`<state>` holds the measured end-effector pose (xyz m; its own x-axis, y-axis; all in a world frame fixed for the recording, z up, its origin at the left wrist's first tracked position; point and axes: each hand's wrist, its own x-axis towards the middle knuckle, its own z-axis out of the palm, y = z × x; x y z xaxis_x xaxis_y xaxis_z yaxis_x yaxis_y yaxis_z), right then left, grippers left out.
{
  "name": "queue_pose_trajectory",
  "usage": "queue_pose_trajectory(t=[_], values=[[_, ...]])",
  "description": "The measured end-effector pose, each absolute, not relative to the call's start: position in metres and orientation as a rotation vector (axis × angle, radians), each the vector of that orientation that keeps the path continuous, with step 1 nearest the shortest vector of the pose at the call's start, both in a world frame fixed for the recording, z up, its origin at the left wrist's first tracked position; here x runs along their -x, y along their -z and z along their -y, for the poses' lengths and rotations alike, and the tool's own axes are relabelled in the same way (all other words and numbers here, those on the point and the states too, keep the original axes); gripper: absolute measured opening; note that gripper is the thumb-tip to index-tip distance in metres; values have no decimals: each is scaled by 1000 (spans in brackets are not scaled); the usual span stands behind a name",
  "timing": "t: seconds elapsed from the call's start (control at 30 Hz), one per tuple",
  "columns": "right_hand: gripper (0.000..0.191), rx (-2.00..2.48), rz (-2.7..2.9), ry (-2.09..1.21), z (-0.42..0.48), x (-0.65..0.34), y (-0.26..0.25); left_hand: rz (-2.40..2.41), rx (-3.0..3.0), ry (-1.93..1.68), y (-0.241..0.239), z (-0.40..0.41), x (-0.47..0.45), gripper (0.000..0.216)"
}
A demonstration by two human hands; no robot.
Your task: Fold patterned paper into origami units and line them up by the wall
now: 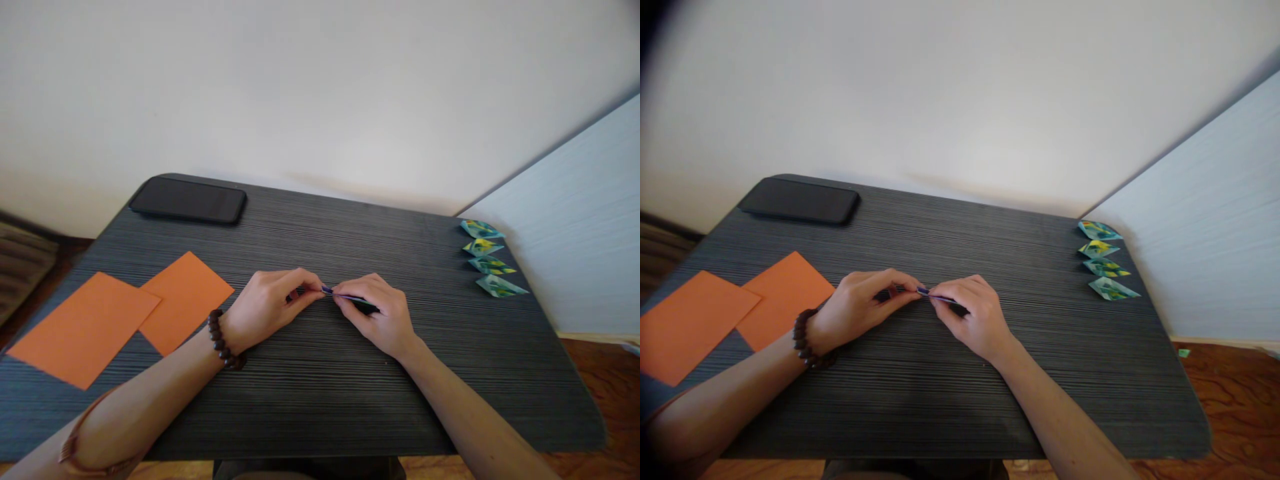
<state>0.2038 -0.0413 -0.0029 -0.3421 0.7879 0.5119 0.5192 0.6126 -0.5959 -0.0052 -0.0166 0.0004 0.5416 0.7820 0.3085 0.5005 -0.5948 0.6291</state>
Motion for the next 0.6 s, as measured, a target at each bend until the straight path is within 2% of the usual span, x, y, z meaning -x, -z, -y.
queue_pose_trajectory(t=[0.23,0.37,0.53,0.6], values=[[13,1024,2045,-415,42,-204,3,-958,-2346,-766,1,15,6,11],[12,1041,2047,-404,41,-204,5,-905,-2251,-878,-5,15,2,9],[11,1132,1998,-408,42,-203,4,-1040,-2129,-927,-9,18,0,3],[11,1165,1972,-415,43,-203,4,-1097,-2095,-918,-8,19,0,6]])
